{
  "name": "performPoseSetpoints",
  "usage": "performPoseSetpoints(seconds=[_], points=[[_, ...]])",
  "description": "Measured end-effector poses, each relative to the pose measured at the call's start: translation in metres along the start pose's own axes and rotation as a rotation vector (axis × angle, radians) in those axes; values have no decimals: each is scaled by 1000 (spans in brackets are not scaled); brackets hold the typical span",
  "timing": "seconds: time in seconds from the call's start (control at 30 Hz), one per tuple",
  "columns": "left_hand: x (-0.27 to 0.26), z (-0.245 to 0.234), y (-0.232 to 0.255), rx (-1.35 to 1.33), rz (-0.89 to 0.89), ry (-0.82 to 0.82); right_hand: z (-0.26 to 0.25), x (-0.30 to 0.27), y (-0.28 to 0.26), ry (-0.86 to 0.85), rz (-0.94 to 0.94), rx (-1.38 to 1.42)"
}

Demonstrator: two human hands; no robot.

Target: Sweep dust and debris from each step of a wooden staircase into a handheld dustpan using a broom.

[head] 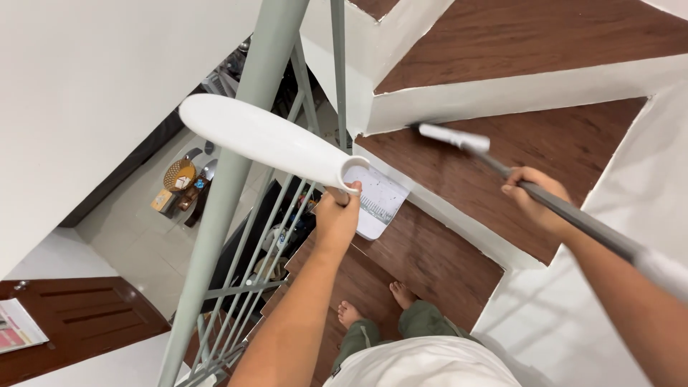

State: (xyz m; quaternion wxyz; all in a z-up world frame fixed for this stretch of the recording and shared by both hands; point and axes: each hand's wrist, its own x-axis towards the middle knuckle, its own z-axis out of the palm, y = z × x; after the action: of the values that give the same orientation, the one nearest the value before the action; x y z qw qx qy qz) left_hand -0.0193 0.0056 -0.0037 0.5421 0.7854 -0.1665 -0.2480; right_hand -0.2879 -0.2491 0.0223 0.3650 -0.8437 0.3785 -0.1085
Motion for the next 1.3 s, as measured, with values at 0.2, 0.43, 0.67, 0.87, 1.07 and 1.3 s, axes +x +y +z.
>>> performPoseSetpoints(seconds=[0.2, 0.43, 0.67, 0.87, 1.07, 1.3], points=[[-2, 5, 0, -13, 80, -18, 54, -25, -2, -56, 33, 111], [2, 3, 3, -45, 162, -11, 34, -72, -15, -89, 19, 380], [-6, -4, 11, -40, 103, -11, -16, -53, -26, -4, 14, 106], [-13, 3, 3, -32, 69, -79, 32, -17, 18, 151, 319, -53], [-17, 9, 7, -139, 75, -119, 58, -71, 0, 103, 0, 95], [-15, 8, 5, -72, 87, -51, -32, -94, -8, 123, 114, 575]])
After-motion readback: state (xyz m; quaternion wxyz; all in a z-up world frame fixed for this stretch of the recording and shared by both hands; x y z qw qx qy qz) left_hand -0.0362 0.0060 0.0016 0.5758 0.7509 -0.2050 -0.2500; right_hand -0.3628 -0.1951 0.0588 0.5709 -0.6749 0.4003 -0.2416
